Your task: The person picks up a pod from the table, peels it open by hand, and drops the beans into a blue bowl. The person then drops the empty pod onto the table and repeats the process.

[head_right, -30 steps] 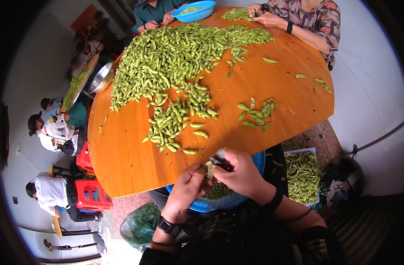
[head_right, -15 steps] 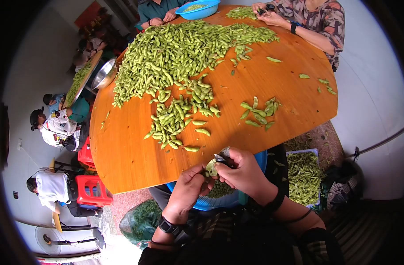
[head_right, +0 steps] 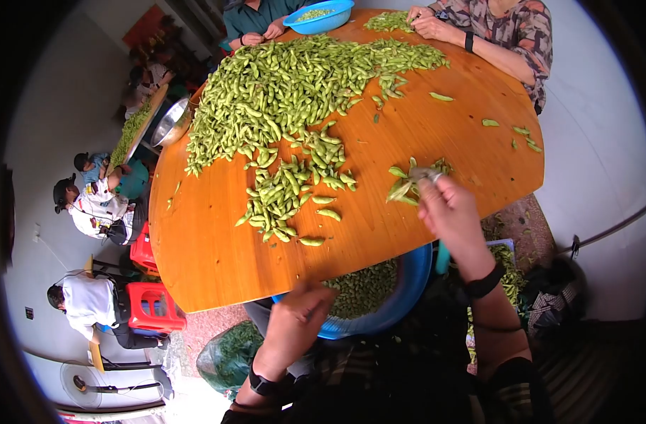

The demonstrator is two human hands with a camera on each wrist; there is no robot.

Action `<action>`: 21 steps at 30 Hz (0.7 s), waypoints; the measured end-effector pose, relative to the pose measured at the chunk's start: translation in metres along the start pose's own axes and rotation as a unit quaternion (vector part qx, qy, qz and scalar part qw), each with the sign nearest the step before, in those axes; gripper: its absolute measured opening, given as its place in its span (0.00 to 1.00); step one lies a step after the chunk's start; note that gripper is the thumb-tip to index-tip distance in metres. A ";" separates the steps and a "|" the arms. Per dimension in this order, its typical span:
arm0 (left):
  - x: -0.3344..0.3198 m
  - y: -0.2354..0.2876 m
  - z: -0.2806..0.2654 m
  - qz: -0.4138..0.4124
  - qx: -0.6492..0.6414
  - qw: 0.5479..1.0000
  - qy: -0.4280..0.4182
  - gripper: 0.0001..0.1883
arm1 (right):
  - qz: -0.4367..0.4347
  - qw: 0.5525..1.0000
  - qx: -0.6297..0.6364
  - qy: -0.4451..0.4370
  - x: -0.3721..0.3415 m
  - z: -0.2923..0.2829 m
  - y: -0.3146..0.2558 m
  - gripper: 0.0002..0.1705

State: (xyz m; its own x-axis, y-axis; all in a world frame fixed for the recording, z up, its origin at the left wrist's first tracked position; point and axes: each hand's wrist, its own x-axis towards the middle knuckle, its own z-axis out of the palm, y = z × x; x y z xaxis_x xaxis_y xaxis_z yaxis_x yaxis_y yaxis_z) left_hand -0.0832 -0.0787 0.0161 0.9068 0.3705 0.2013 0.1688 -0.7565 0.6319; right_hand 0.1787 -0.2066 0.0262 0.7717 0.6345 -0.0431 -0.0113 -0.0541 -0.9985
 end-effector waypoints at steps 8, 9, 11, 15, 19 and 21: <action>0.062 -0.017 0.000 -0.065 0.123 0.982 0.125 0.09 | 0.054 0.993 -0.014 -0.105 -0.030 0.013 0.002 0.20; 0.064 -0.016 -0.001 -0.041 0.105 0.985 0.129 0.09 | 0.071 0.985 0.008 -0.156 -0.036 0.020 0.001 0.20; 0.063 -0.013 0.003 -0.012 0.085 0.988 0.126 0.08 | 0.085 0.970 0.033 -0.224 -0.046 0.033 0.001 0.17; 0.050 0.003 0.017 -0.107 -0.146 0.980 0.085 0.15 | 0.103 0.956 0.071 -0.264 -0.049 0.057 -0.007 0.10; 0.043 0.006 0.023 -0.114 -0.174 0.975 0.076 0.22 | 0.112 0.950 0.081 -0.279 -0.052 0.057 0.003 0.12; 0.041 0.008 0.027 -0.122 -0.159 0.977 0.069 0.21 | 0.112 0.950 0.070 -0.281 -0.055 0.055 0.008 0.12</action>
State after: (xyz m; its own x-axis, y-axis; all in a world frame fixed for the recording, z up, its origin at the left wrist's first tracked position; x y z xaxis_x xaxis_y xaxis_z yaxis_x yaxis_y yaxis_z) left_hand -0.0349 -0.0836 0.0092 0.7898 0.6050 0.1007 0.2246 -0.4381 0.8704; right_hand 0.1012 -0.1989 0.0186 0.2782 0.9333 -0.2268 -0.2499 -0.1577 -0.9553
